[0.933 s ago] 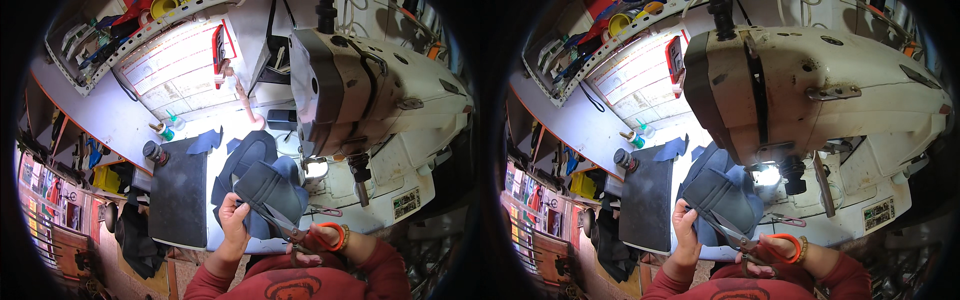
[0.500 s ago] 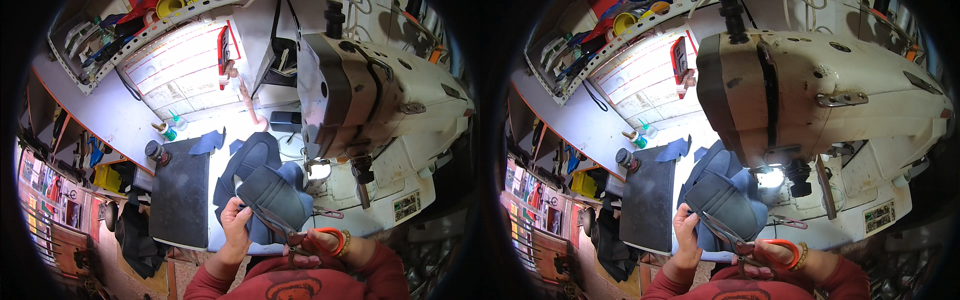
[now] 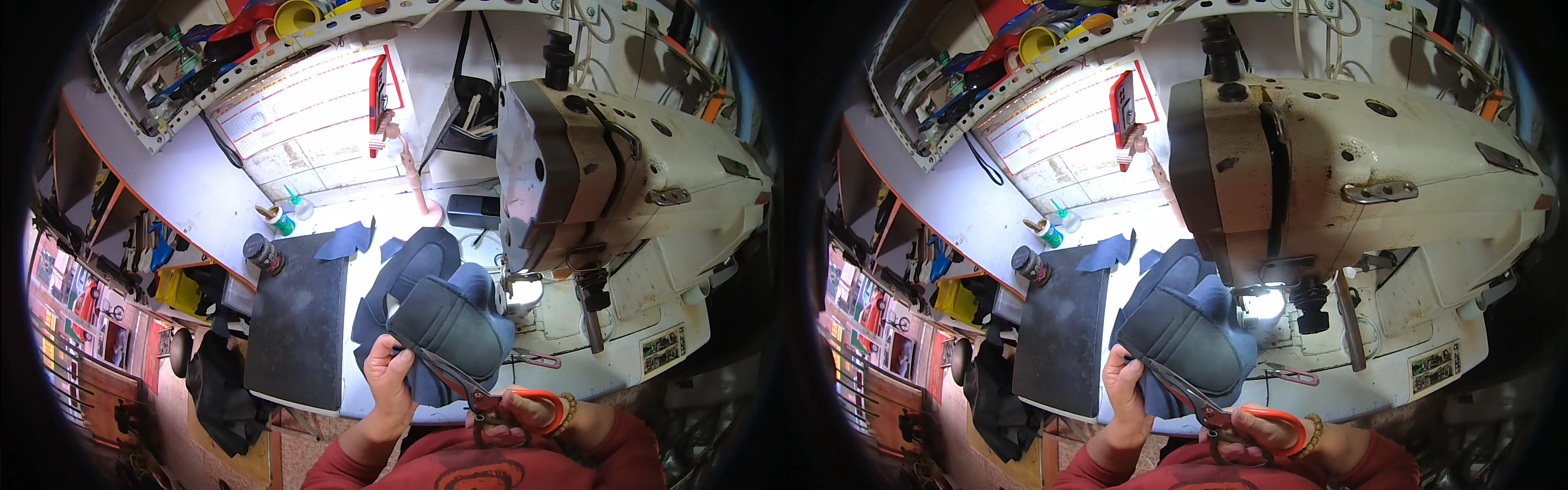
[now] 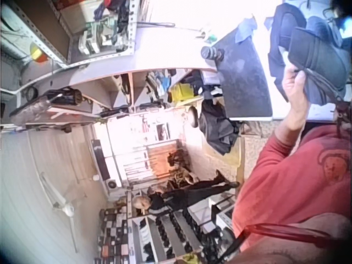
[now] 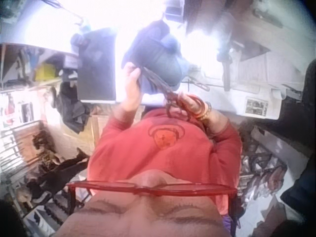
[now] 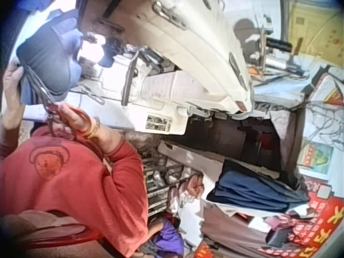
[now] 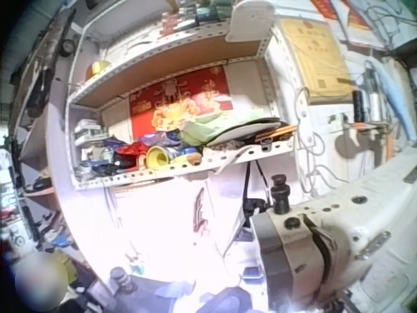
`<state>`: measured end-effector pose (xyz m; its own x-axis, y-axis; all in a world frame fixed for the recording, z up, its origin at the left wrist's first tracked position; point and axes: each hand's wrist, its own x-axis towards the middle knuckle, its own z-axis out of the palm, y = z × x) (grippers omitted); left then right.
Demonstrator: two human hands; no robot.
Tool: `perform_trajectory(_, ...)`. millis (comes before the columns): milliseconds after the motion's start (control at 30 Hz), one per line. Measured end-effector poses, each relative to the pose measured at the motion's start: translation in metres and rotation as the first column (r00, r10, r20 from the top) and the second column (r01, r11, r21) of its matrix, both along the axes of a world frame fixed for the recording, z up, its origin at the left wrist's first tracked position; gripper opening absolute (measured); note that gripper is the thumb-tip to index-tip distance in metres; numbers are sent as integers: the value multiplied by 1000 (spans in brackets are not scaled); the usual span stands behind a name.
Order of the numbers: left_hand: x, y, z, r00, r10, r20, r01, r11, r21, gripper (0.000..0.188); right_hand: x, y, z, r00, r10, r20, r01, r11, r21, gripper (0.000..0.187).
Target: The person sews a black fabric piece on a sewing machine, then uses scissors to trim excess material and threads. The person handles the fabric with both hands, aligning it under the needle and cutting along the edges.
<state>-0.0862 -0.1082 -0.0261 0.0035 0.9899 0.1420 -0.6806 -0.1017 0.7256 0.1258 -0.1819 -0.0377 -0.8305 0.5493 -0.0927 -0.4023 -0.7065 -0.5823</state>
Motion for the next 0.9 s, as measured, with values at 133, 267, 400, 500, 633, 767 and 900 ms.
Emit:
perform_trajectory(133,1,1,-2,1000,29,8,-29,999,-26,6,3,0,6,994,-19,108,14,998,54,65)
perform_trajectory(267,3,2,-2,999,47,-20,-48,996,-72,5,3,-1,4,993,-11,114,11,1000,3,67)
perform_trajectory(400,4,1,-1,998,34,-45,-37,997,-63,6,-1,0,-2,999,-11,-43,9,998,-57,71)
perform_trajectory(500,3,0,-2,997,18,-75,-23,998,-56,7,-1,3,-3,999,12,-52,-17,995,-98,73)
perform_trajectory(633,1,0,-3,998,-8,-69,3,997,-72,8,-1,6,-2,1000,15,11,-14,996,-88,72)
perform_trajectory(767,1,-1,-2,997,-4,-74,0,998,-56,8,-2,7,0,999,36,9,-35,996,-80,70)
perform_trajectory(900,2,-1,0,992,32,-125,-29,999,29,12,-1,7,2,1000,15,-16,-15,1000,-16,66)
